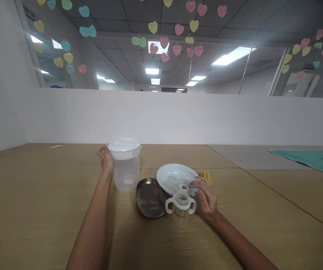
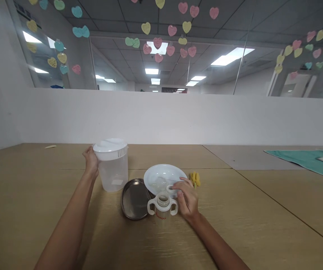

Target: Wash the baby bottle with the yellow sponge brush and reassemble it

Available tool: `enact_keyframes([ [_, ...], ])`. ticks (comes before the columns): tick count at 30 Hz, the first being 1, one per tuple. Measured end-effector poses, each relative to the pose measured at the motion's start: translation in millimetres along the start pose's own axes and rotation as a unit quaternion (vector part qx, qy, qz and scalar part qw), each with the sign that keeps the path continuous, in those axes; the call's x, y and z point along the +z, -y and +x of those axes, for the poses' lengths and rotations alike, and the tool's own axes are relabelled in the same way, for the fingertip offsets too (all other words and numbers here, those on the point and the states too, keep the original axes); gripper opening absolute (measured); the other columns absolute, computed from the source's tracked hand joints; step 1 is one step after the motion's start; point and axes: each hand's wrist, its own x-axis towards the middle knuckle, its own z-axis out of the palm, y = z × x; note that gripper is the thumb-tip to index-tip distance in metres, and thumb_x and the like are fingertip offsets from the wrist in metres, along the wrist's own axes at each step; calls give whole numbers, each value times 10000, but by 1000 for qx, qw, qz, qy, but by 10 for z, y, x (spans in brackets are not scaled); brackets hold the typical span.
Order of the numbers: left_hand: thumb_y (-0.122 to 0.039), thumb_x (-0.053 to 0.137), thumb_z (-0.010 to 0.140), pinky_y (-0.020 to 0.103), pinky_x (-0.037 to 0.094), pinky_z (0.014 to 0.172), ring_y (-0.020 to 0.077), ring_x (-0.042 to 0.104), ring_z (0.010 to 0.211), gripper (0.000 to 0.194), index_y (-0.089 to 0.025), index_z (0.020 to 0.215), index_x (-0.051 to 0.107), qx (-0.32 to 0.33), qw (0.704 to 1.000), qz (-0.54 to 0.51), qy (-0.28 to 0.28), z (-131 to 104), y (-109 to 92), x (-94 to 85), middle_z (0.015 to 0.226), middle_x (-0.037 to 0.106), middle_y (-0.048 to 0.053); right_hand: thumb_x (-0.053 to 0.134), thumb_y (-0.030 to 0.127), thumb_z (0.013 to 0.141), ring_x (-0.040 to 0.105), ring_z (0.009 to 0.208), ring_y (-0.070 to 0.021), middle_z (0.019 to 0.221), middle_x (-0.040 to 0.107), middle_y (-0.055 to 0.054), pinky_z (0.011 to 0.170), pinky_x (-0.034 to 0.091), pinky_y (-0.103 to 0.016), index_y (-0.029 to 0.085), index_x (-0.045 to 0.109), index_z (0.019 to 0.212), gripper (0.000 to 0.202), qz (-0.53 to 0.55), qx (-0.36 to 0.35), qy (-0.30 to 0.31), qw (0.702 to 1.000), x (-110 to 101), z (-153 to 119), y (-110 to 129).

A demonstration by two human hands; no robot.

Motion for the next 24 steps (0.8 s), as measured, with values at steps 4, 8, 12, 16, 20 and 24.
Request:
enact_keyframes([
  [4, -489, 347, 881, 293, 418, 944, 183, 466, 1196, 467, -213, 1257, 359, 30, 995, -97, 20, -110, -142, 36, 1310, 454, 110, 390, 314, 848, 603, 842, -219, 837, 649, -49, 850, 423, -449, 211, 587, 946, 243, 15, -52, 41, 998, 45, -53, 78],
  [8, -527, 420, 843, 313, 294, 1063, 210, 351, 1294, 576, -190, 1309, 378, 70, 995, -61, 46, -226, -289, 76, 1400, 373, 105, 392, 397, 843, 589, 901, -248, 897, 635, -82, 818, 444, -451, 193, 544, 1039, 321, 1, -36, 54, 998, 92, -112, 113],
  [12, -554, 447, 819, 353, 362, 1001, 245, 497, 1142, 600, -189, 1295, 431, 81, 996, 29, 22, -428, -450, 130, 1214, 536, 106, 395, 419, 839, 597, 933, -254, 987, 622, -110, 793, 473, -414, 172, 437, 1188, 430, 4, -16, 47, 999, 147, -182, 137],
  [16, -510, 407, 852, 363, 400, 947, 238, 542, 1048, 529, -216, 1292, 441, 150, 984, 89, 23, -718, -623, 209, 1133, 581, 86, 400, 403, 846, 596, 986, -253, 1063, 606, -134, 818, 483, -389, 155, 388, 1232, 459, -5, -12, 58, 998, 193, -247, 153],
  [20, -455, 407, 861, 387, 392, 951, 251, 519, 1085, 516, -193, 1305, 421, 247, 959, 127, 62, -938, -704, 302, 1200, 550, 108, 412, 376, 857, 604, 974, -243, 1055, 608, -140, 800, 500, -371, 147, 395, 1218, 428, -12, -2, 54, 998, 232, -266, 162],
  [24, -425, 430, 851, 446, 383, 934, 286, 513, 1074, 579, -146, 1351, 349, 344, 919, 169, 93, -1030, -694, 368, 1152, 556, 153, 466, 315, 847, 617, 926, -216, 1016, 619, -121, 761, 518, -336, 164, 404, 1200, 389, -13, 28, 42, 999, 268, -249, 178],
])
